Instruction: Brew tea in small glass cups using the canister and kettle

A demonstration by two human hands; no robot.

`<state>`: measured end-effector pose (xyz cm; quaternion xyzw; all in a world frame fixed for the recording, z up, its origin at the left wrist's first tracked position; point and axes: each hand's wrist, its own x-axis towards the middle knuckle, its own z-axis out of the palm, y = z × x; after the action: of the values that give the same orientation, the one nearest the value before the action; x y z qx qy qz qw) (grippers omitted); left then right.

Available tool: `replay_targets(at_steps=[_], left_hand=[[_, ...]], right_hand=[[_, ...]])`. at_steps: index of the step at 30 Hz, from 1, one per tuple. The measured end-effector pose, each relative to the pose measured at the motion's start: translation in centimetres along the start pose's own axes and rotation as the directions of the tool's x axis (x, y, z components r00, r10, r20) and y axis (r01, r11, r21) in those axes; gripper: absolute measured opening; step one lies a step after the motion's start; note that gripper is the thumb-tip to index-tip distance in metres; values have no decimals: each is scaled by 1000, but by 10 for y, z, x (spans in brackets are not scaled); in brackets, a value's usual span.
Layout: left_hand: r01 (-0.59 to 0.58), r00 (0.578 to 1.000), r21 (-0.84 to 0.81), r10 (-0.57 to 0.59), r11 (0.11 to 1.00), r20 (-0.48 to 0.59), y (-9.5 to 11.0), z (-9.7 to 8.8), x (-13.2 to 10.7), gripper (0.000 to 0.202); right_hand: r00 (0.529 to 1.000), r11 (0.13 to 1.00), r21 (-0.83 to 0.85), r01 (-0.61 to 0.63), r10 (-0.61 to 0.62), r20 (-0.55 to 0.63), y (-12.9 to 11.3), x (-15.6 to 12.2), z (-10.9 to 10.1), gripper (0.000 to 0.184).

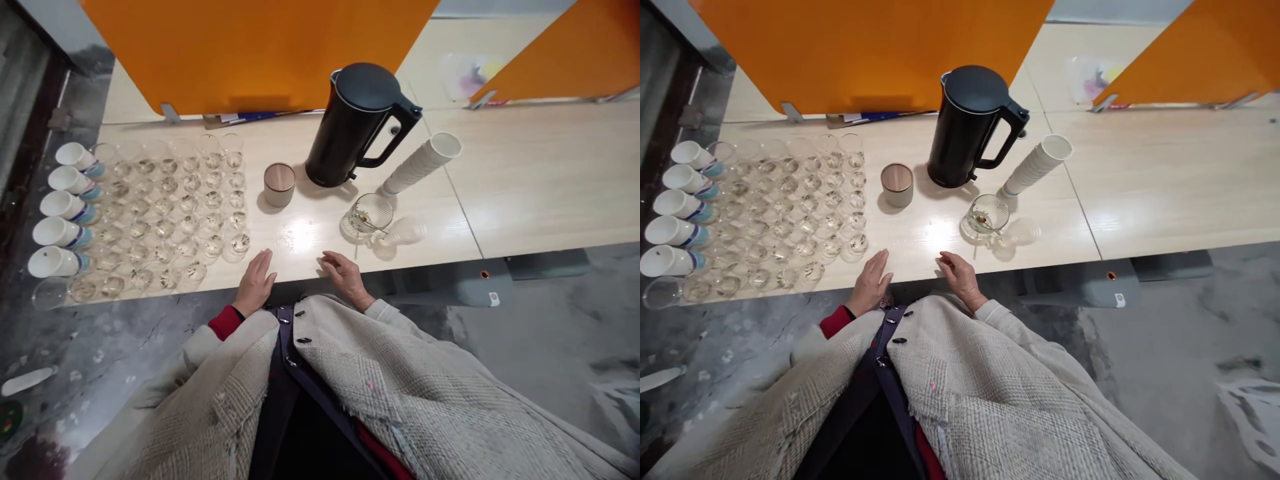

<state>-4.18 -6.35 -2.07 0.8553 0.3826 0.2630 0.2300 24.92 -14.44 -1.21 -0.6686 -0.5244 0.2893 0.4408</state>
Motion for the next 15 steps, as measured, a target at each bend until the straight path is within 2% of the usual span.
replay_targets(at_steps=[4,7,12,15], left_hand=[[118,988,-69,-124,991,-93,1,30,47,80],[212,952,-143,-237,967,-192,-6,47,92,92],[322,875,-238,-384,916,-295,-22,55,166,114],[328,837,-291,-420,899,-351,-30,54,197,123]], right_hand=[[996,999,-50,14,-18,-86,6,10,-3,51],[994,992,-117,55,-65,-88,12,22,-2,50],[984,969,-214,127,-150,-96,22,37,4,43],[977,951,-262,164,-193,-88,24,38,6,41]])
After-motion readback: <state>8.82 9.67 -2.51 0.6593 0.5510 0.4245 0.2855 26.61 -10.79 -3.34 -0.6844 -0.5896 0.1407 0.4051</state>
